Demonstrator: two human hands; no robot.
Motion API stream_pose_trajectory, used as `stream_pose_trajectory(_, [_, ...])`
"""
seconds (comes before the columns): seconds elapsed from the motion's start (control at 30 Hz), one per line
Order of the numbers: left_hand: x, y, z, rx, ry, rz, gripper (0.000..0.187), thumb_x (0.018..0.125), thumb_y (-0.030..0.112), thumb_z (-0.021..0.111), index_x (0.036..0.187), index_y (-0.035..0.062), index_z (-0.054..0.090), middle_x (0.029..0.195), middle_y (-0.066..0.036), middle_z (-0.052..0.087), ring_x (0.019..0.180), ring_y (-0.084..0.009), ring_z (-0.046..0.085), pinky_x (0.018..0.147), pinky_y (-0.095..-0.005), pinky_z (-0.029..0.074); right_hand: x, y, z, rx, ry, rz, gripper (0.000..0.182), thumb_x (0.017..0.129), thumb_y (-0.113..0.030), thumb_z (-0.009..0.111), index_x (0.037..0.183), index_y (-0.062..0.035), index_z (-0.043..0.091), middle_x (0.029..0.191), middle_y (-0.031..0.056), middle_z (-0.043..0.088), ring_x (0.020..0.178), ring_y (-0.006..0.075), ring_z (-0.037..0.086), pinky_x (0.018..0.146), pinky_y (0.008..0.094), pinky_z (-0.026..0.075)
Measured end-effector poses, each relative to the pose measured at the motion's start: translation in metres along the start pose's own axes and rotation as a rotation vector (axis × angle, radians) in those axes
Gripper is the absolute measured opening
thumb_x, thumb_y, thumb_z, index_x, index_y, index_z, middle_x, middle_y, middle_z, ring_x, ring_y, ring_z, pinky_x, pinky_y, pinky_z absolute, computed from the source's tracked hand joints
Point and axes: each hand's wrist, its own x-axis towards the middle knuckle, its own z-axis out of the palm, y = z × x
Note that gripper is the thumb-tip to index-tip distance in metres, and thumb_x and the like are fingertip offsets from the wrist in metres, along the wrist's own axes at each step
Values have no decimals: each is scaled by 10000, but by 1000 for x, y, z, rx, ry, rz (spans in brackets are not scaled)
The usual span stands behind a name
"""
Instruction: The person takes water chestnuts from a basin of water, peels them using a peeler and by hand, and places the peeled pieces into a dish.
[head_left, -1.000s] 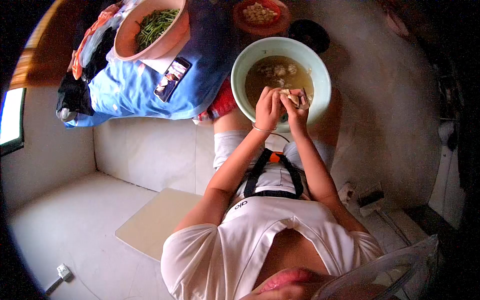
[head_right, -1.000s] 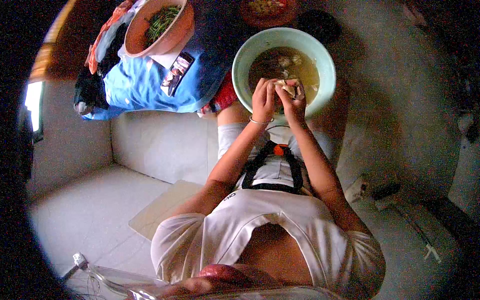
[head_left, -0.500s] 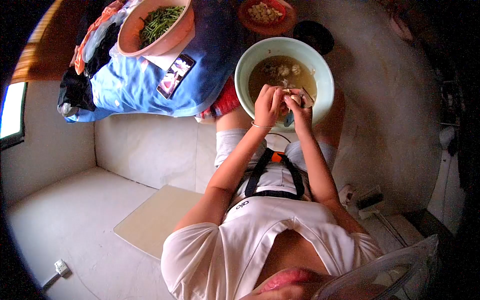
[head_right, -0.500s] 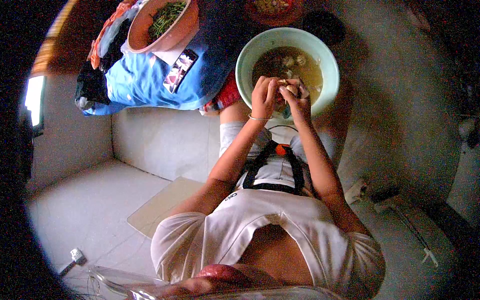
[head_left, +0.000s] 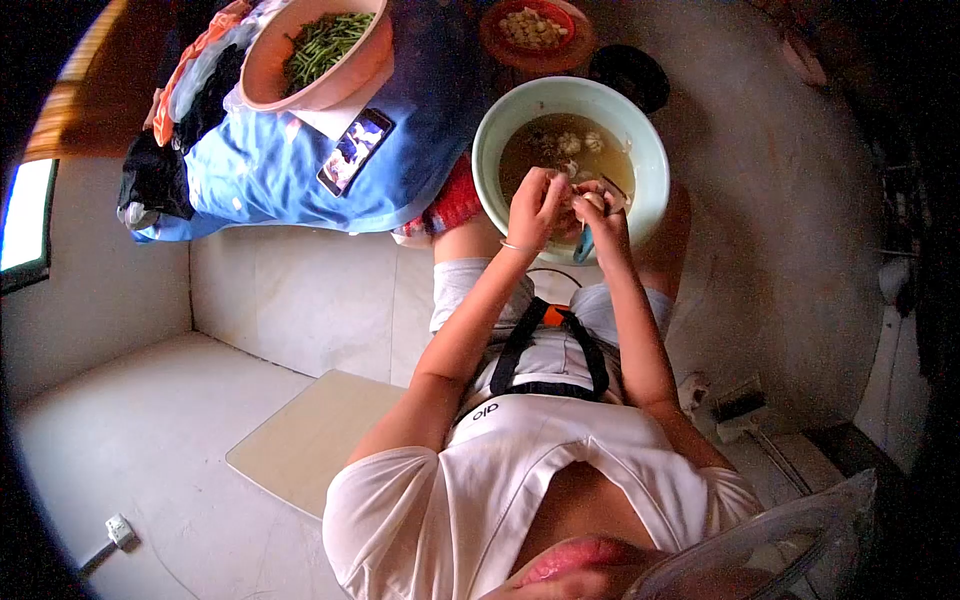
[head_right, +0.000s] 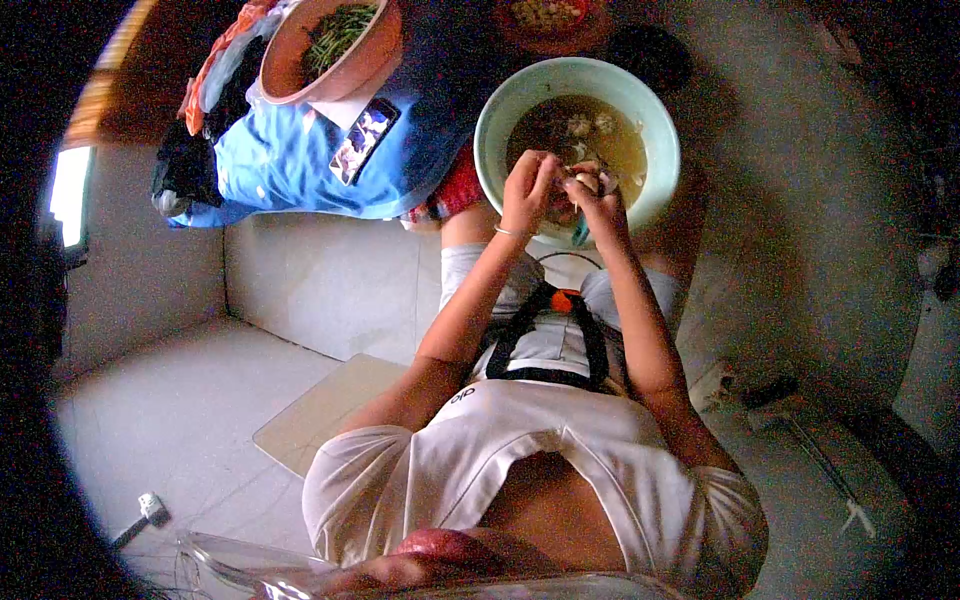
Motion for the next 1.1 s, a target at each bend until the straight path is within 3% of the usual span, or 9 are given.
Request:
stream_pose_trajectory(0.1, [0, 6, -2, 74, -31, 90, 185, 857, 163, 471, 801, -12, 485, 656, -70, 458, 591, -134, 439, 555, -243, 379, -3, -9, 1, 92, -12, 102, 220, 738, -161, 605, 904, -46, 519, 775, 30, 559, 663, 110, 554, 527, 230, 442])
stream_pose_trajectory(0.23, [2, 8, -9, -323, -151, -249, 201, 872, 218, 460, 867, 22, 507, 746, -3, 501, 667, -75, 437, 588, -193, 366, -7, -19, 3, 268, -74, 228, 226, 728, -184, 614, 877, -55, 505, 771, 47, 565, 628, 151, 580, 457, 238, 426])
stream_pose_trajectory(0.33, [2, 14, -10, -552, -136, -349, 238, 870, 237, 464, 935, 14, 515, 760, 6, 485, 714, -65, 448, 593, -190, 380, -7, -17, 1, 353, -140, 308, 231, 728, -226, 607, 838, -50, 508, 748, 49, 564, 611, 158, 582, 464, 241, 415])
stream_pose_trajectory(0.37, [2, 9, -11, -607, -131, -477, 246, 867, 243, 469, 960, 19, 510, 746, 7, 478, 667, -68, 441, 554, -196, 375, -5, -16, 0, 355, -163, 308, 217, 730, -230, 599, 825, -57, 509, 746, 58, 579, 607, 149, 577, 478, 238, 415])
stream_pose_trajectory(0.5, [2, 7, -12, -732, -169, -475, 251, 859, 241, 479, 982, 23, 501, 735, 8, 474, 563, -69, 396, 488, -196, 331, -6, -25, 2, 394, -202, 318, 216, 734, -242, 589, 827, -62, 513, 784, 92, 609, 586, 134, 561, 486, 223, 409])
stream_pose_trajectory(0.8, [2, 11, -18, -975, -225, -590, 196, 837, 242, 458, 923, 67, 481, 717, 0, 463, 555, -79, 410, 460, -192, 317, -5, -21, 2, 545, -123, 399, 206, 745, -238, 594, 786, -51, 519, 603, 35, 517, 509, 128, 512, 436, 234, 366])
stream_pose_trajectory(0.87, [5, 10, -23, -1127, -421, -589, 188, 826, 225, 451, 932, 72, 477, 716, -4, 465, 543, -89, 417, 431, -193, 312, -3, -16, -2, 571, -296, 339, 193, 752, -225, 590, 786, -50, 516, 594, 25, 499, 464, 116, 461, 411, 229, 331])
stream_pose_trajectory(0.97, [4, 20, -20, -1106, -223, -690, 209, 834, 245, 426, 949, 78, 476, 723, -10, 483, 550, -98, 432, 411, -186, 309, -2, -16, -5, 643, -342, 344, 183, 751, -210, 596, 785, -51, 512, 587, 20, 487, 433, 108, 416, 409, 217, 305])
stream_pose_trajectory(1.1, [6, 11, -24, -1025, -251, -638, 232, 842, 260, 377, 968, 94, 479, 755, -6, 505, 633, -120, 471, 435, -195, 338, -5, -25, 3, 551, -83, 275, 179, 726, -168, 625, 809, -56, 512, 659, 24, 506, 477, 107, 445, 432, 218, 340])
